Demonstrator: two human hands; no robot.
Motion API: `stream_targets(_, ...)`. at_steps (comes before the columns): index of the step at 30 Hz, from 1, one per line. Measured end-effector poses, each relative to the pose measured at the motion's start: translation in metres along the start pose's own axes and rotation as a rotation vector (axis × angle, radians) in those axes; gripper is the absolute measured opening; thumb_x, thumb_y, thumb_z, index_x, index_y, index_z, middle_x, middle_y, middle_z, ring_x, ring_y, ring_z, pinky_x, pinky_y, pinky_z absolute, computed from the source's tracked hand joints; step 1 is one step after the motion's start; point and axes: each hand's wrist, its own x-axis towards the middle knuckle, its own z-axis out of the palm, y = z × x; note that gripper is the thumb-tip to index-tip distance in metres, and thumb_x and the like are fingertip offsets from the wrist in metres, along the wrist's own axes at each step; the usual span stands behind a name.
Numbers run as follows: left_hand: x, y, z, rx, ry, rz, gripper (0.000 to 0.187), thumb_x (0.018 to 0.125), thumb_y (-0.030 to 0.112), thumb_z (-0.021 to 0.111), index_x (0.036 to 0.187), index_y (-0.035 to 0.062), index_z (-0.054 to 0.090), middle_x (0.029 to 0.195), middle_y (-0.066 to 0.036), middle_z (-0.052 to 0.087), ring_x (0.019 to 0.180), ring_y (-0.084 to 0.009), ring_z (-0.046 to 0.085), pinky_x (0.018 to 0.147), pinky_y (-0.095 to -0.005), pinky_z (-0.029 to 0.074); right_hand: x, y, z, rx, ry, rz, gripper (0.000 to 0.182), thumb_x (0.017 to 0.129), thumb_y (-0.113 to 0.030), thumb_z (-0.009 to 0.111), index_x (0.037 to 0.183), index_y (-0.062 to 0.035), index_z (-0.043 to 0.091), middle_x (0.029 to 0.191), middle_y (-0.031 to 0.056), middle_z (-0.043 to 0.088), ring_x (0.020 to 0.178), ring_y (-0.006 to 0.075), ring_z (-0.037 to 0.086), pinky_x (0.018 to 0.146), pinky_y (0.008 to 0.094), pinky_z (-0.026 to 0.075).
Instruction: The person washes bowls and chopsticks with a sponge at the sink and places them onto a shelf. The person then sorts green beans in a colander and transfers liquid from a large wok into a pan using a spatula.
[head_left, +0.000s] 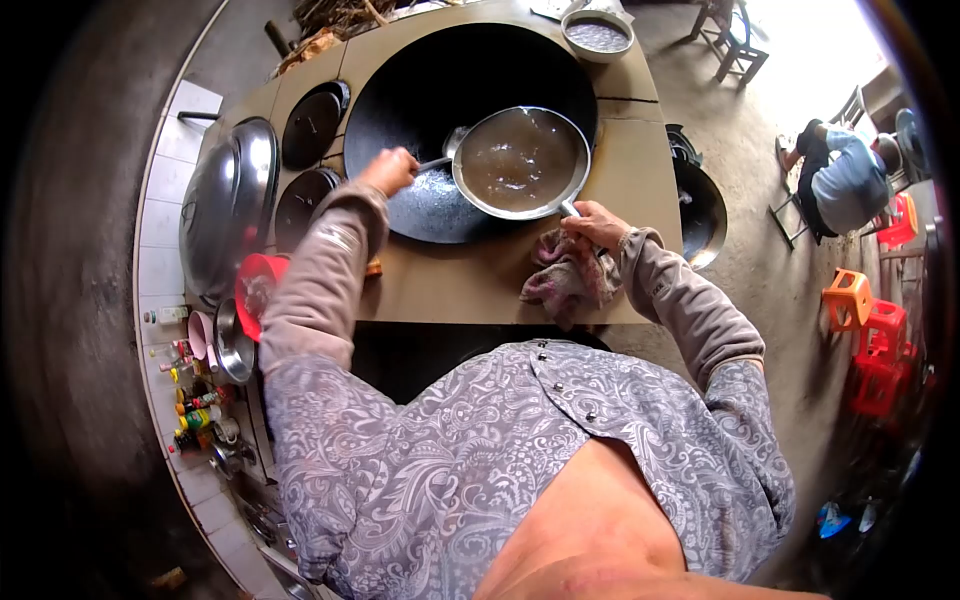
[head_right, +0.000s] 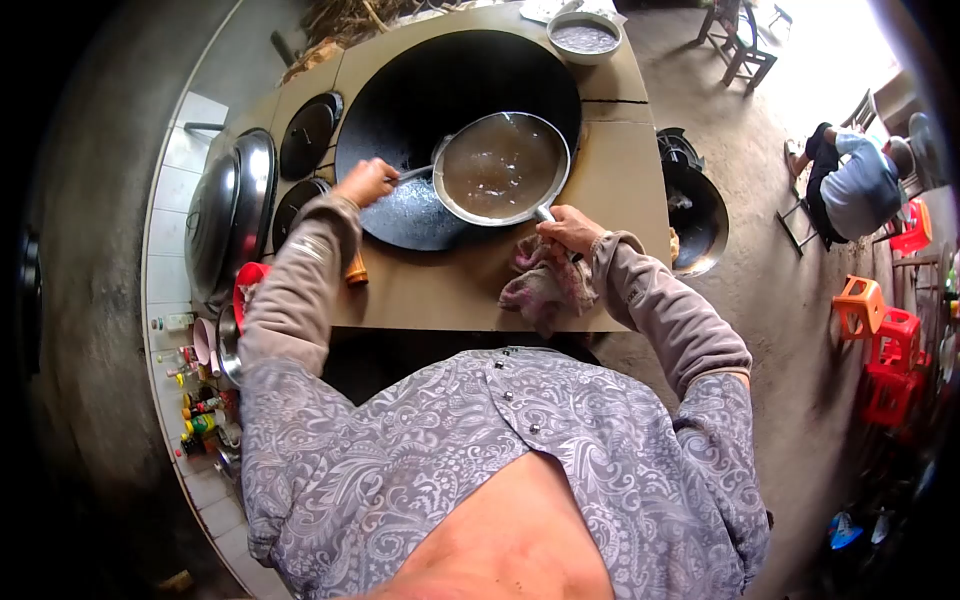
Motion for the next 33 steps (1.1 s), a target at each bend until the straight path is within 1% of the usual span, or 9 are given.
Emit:
stream_targets(4,0.039,-0.026,0.102,-0.133,0.391,0.154,0.033,0.078,0.014,0.055,0.111,0.0156,0.059,0.101,-0.016,0.062,0.091,-0.0361,0.06,0.082,-0.0457,0.047,0.0,0.004,-0.001,-0.009,-0.005,-0.013,0.017,0.086,-0.016,0.053,0.078,-0.0017,0.048,0.062,0.0054,0.048,0.045,0.0151,0.049,0.04,0.0296,0.042)
stream_targets(10,0.051,-0.014,0.107,-0.33,0.589,0.113,0.033,0.081,0.02,0.06,0.114,0.0193,0.059,0.096,-0.016,0.063,0.09,-0.0349,0.061,0.079,-0.0429,0.049,-0.002,0.002,0.001,0.017,-0.019,-0.031,0.017,0.086,-0.015,0.053,0.076,-0.0022,0.048,0.06,0.0048,0.047,0.045,0.0146,0.048,0.04,0.0289,0.041)
stream_targets(15,-0.021,-0.006,0.035,-0.225,0.635,0.331,0.032,0.082,0.015,0.06,0.114,0.0167,0.059,0.097,-0.015,0.064,0.088,-0.0326,0.062,0.074,-0.0386,0.051,-0.002,0.005,0.001,-0.008,-0.012,-0.05,0.016,0.085,-0.015,0.053,0.076,-0.0024,0.047,0.062,0.0049,0.047,0.045,0.0145,0.048,0.04,0.0287,0.042)
stream_targets(22,-0.132,0.019,-0.032,0.322,0.649,0.259,0.04,0.078,0.012,0.065,0.117,0.0195,0.059,0.072,-0.01,0.057,0.067,-0.0273,0.061,0.064,-0.0356,0.051,-0.005,0.002,0.004,-0.057,0.043,-0.034,0.014,0.084,-0.015,0.053,0.08,-0.0027,0.048,0.065,0.0045,0.049,0.049,0.0132,0.049,0.041,0.0284,0.043)
stream_targets(25,-0.14,0.017,-0.045,0.466,0.758,0.202,0.036,0.078,0.015,0.066,0.113,0.0181,0.061,0.071,-0.008,0.057,0.066,-0.0255,0.06,0.062,-0.0353,0.05,-0.011,0.0,0.001,-0.103,0.066,-0.05,0.014,0.084,-0.016,0.053,0.081,-0.003,0.049,0.065,0.0037,0.05,0.051,0.0126,0.05,0.042,0.0282,0.044)
stream_targets(27,-0.125,-0.003,-0.059,0.573,0.975,0.449,0.022,0.077,0.017,0.067,0.099,0.0157,0.062,0.073,-0.005,0.058,0.07,-0.0248,0.058,0.062,-0.0342,0.048,-0.021,-0.005,0.004,-0.111,0.106,-0.06,0.015,0.084,-0.016,0.053,0.079,-0.0026,0.049,0.061,0.0026,0.049,0.046,0.0123,0.048,0.04,0.0265,0.041)
stream_targets(31,-0.068,-0.006,-0.105,0.315,0.219,0.152,0.016,0.073,0.009,0.062,0.086,0.0075,0.07,0.084,-0.011,0.067,0.08,-0.0303,0.064,0.072,-0.0367,0.051,-0.033,-0.007,-0.008,-0.14,0.086,-0.071,0.018,0.084,-0.017,0.055,0.077,-0.0024,0.048,0.057,0.002,0.047,0.04,0.0122,0.045,0.037,0.0262,0.036)
stream_targets(32,-0.054,-0.004,-0.113,0.326,0.078,0.208,0.021,0.071,0.007,0.062,0.091,0.0064,0.069,0.076,-0.012,0.067,0.07,-0.0258,0.066,0.063,-0.0344,0.053,-0.04,-0.013,-0.008,-0.137,0.089,-0.069,0.018,0.084,-0.017,0.055,0.077,-0.0025,0.048,0.057,0.0021,0.047,0.04,0.0121,0.045,0.037,0.0264,0.036)
stream_targets(33,-0.061,0.022,-0.131,0.276,-0.167,0.069,0.023,0.071,0.007,0.062,0.094,0.0043,0.069,0.071,-0.011,0.066,0.06,-0.0202,0.064,0.051,-0.0314,0.051,-0.045,-0.016,-0.009,-0.132,0.096,-0.066,0.018,0.083,-0.018,0.055,0.077,-0.0027,0.048,0.058,0.0022,0.047,0.041,0.012,0.045,0.037,0.0266,0.036)
